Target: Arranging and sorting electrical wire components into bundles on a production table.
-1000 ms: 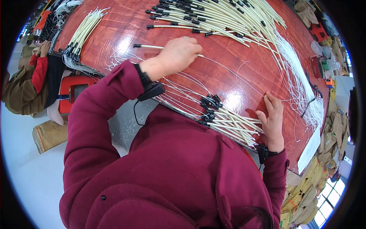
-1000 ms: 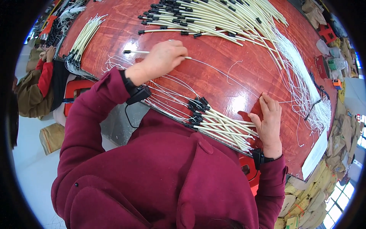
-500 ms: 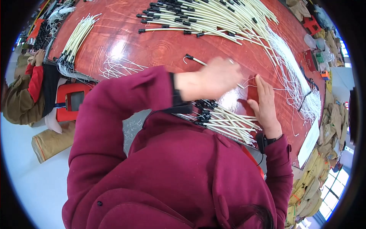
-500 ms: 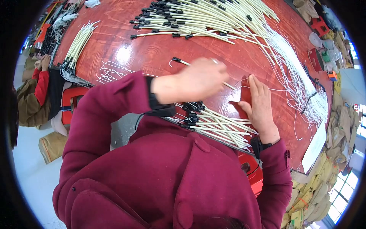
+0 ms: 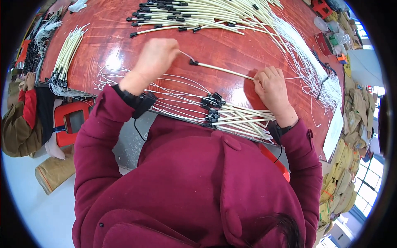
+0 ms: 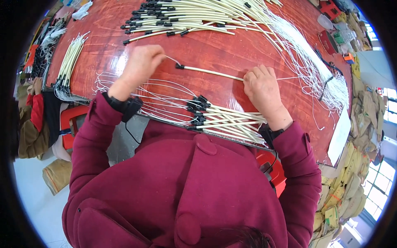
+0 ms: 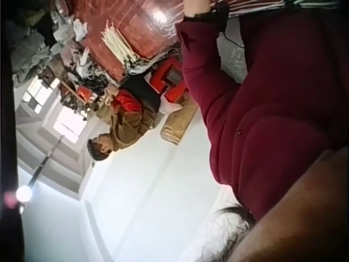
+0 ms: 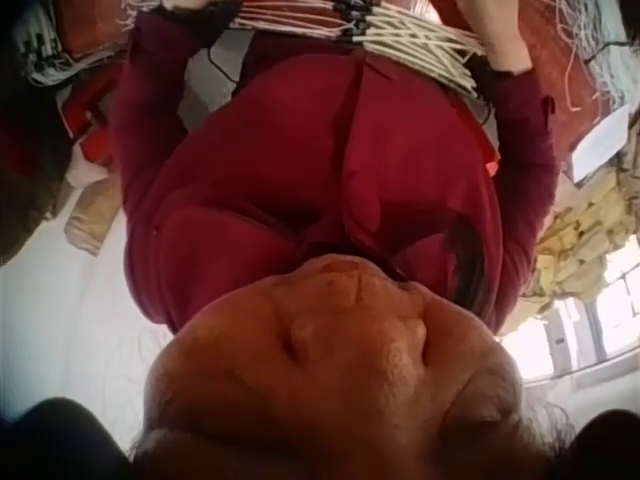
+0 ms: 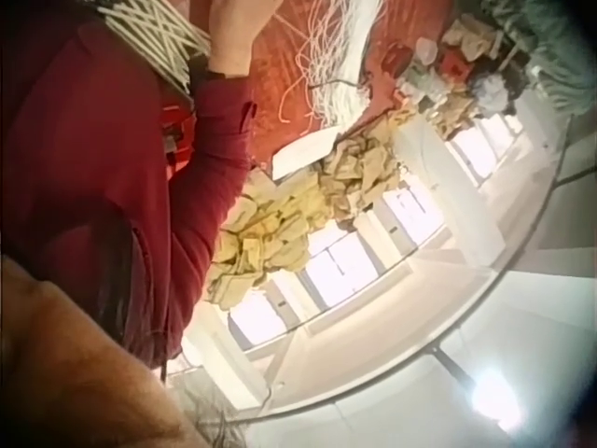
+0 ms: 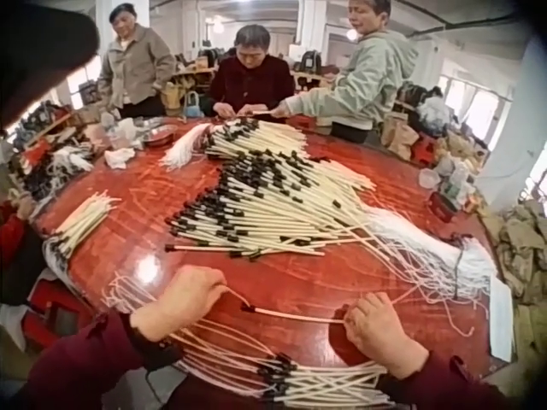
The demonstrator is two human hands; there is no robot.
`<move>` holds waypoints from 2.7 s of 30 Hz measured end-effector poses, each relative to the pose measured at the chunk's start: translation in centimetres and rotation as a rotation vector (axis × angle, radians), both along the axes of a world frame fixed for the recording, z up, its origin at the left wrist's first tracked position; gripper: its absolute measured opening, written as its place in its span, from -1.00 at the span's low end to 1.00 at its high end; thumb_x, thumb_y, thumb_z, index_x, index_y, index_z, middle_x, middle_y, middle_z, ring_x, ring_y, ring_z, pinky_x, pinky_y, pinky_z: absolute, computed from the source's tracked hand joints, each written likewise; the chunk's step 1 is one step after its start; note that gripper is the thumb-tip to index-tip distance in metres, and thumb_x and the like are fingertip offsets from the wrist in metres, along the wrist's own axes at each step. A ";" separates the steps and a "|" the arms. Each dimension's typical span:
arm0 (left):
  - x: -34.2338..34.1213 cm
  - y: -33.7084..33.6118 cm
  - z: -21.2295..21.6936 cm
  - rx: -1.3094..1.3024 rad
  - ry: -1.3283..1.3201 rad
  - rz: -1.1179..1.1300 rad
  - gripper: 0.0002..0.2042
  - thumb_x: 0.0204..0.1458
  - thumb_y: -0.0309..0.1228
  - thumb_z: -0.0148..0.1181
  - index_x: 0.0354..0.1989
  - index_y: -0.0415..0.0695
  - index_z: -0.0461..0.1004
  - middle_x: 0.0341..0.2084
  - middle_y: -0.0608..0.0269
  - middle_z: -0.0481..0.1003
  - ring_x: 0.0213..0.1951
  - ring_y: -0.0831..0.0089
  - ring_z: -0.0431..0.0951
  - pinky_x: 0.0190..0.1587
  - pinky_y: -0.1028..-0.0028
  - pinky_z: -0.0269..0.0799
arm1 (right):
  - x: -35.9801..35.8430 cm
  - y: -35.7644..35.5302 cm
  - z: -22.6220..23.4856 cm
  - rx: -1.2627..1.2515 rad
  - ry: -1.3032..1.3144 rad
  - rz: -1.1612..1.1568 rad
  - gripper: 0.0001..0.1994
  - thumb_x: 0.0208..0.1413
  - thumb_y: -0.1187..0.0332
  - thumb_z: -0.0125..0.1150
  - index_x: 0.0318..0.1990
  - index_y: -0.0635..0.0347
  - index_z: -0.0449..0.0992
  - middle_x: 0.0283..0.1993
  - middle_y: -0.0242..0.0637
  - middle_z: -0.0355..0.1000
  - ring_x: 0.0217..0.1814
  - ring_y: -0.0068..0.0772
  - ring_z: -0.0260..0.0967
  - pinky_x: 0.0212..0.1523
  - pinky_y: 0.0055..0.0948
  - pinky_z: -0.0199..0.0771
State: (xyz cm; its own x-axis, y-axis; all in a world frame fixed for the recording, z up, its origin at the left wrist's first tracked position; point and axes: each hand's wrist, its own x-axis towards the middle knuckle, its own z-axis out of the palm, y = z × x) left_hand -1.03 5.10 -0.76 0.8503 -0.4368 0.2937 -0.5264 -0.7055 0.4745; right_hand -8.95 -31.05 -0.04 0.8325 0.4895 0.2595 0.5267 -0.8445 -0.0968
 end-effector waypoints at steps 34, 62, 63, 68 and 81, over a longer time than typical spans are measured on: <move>1.9 -15.6 -0.1 -0.008 -0.007 -0.408 -0.76 0.07 -0.36 0.29 -0.14 -0.19 0.49 -0.19 0.07 0.49 -0.09 0.02 0.51 -0.04 0.16 0.44 | -1.7 -5.8 0.3 -0.028 0.185 -0.328 -0.58 0.27 0.33 0.10 0.18 0.45 0.43 0.35 -0.03 0.31 0.30 0.04 0.23 0.31 -0.13 0.24; 1.2 -3.2 1.1 0.168 0.234 -0.160 -0.83 0.08 -0.38 0.24 -0.32 -0.24 0.45 -0.51 -0.06 0.52 -0.36 -0.12 0.55 -0.32 0.12 0.40 | -5.1 -5.8 0.4 0.186 0.246 -0.094 -0.56 0.22 0.31 0.06 0.18 0.42 0.46 0.34 -0.04 0.36 0.28 0.06 0.26 0.35 -0.13 0.18; 1.3 -3.0 1.5 0.190 0.231 -0.146 -0.81 0.07 -0.36 0.26 -0.32 -0.24 0.46 -0.51 -0.04 0.53 -0.36 -0.11 0.56 -0.32 0.12 0.41 | -4.9 -5.8 0.4 0.189 0.239 -0.068 -0.56 0.22 0.31 0.06 0.18 0.42 0.46 0.34 -0.04 0.36 0.28 0.06 0.26 0.35 -0.13 0.18; 3.2 -4.7 2.8 0.221 0.021 -0.098 -0.75 0.05 -0.29 0.31 -0.27 -0.22 0.48 -0.42 0.02 0.56 -0.28 0.00 0.59 -0.24 0.12 0.45 | -4.4 -5.8 0.8 0.210 0.245 -0.068 -0.56 0.24 0.23 0.10 0.12 0.42 0.50 0.29 -0.09 0.41 0.22 -0.01 0.30 0.29 -0.16 0.23; 8.8 -13.4 -1.4 0.351 -0.432 -0.291 -0.86 0.09 -0.43 0.10 -0.27 -0.12 0.58 -0.27 0.15 0.56 -0.12 0.23 0.61 -0.20 0.22 0.52 | -4.0 -4.8 0.4 0.334 0.228 -0.119 -0.54 0.34 0.13 0.05 0.02 0.46 0.56 0.19 -0.03 0.48 0.13 -0.01 0.35 0.21 -0.19 0.32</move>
State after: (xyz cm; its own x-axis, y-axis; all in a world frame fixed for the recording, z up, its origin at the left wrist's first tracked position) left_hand 7.78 -8.34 -2.15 0.5182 -0.7657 0.3811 -0.8130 -0.5793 -0.0584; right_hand -12.98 -35.90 0.40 0.9324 0.3070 0.1905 0.3613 -0.8006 -0.4780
